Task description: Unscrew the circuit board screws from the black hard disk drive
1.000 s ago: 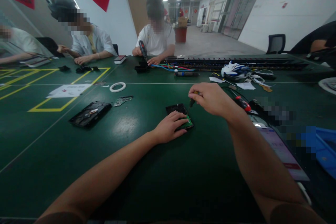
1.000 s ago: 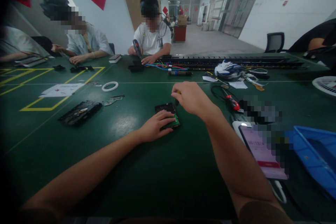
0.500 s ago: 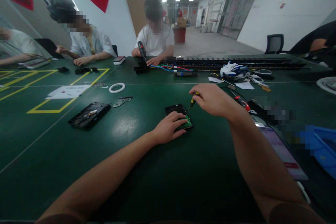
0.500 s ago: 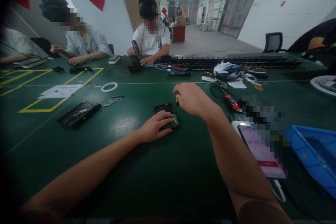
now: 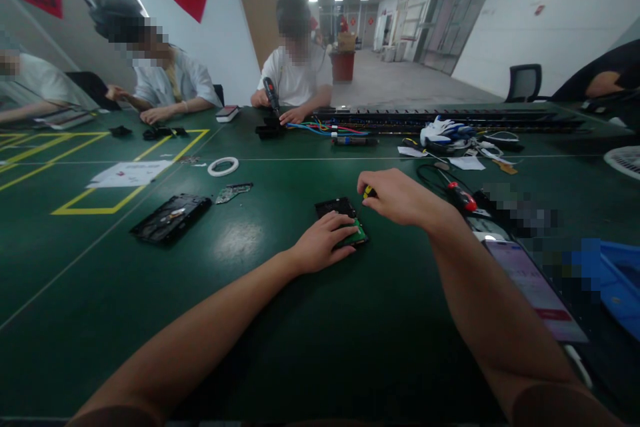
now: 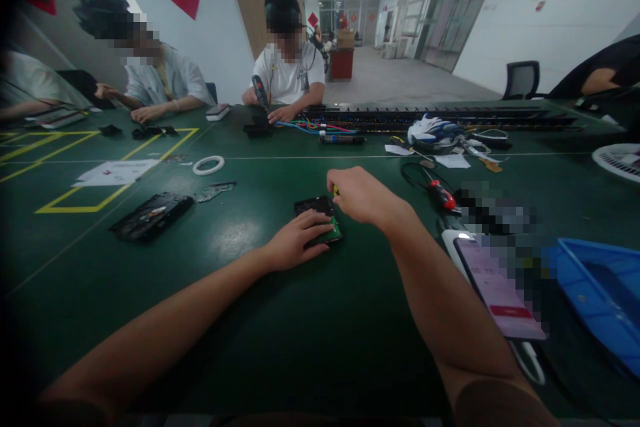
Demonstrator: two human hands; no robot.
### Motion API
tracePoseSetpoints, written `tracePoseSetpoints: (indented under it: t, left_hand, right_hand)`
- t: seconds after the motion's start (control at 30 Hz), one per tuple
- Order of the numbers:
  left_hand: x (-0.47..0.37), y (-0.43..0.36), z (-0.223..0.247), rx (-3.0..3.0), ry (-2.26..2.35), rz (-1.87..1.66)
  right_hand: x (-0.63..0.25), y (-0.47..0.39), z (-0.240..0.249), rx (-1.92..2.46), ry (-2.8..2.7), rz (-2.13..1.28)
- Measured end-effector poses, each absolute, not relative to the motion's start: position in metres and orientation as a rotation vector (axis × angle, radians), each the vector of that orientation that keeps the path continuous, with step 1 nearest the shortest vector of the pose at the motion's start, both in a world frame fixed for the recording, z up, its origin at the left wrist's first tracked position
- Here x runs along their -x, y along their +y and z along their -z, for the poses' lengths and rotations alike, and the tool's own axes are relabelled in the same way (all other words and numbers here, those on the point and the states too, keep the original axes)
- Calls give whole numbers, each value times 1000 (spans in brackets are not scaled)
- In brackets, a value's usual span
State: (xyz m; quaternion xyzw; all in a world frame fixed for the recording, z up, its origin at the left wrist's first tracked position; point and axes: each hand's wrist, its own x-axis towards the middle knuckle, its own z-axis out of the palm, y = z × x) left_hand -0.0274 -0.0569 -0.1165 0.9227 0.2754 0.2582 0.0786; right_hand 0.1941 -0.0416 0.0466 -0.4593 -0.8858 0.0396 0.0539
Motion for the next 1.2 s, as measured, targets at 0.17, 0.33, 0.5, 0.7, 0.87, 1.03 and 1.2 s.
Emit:
tracePoseSetpoints:
  t: [0.17, 0.33, 0.5, 0.7, 0.87, 1.03, 1.2]
  left_hand:
    - [27, -57, 115, -2766, 813, -779]
    - [26, -58, 115, -2758, 818, -781]
    - [27, -58, 115, -2763, 820, -780]
    - [28, -57, 117, -2771, 817, -778]
    - [28, -55, 117, -2781, 805, -772]
    - [28, -55, 116, -2770, 787, -789]
    - [28, -55, 117, -2772, 792, -784]
  right_hand:
    - [-191, -42, -47, 1362, -2715, -93]
    - [-189, -46, -48, 1578, -2630, -116]
    - [-189, -47, -49, 1734, -2599, -71]
    - [-194, -45, -50, 1598, -2685, -71]
    - [-194, -45, -49, 1388, -2803, -77]
    - [-192, -46, -49, 1590, -2693, -37]
    - [-194, -43, -48, 1639, -2704, -4]
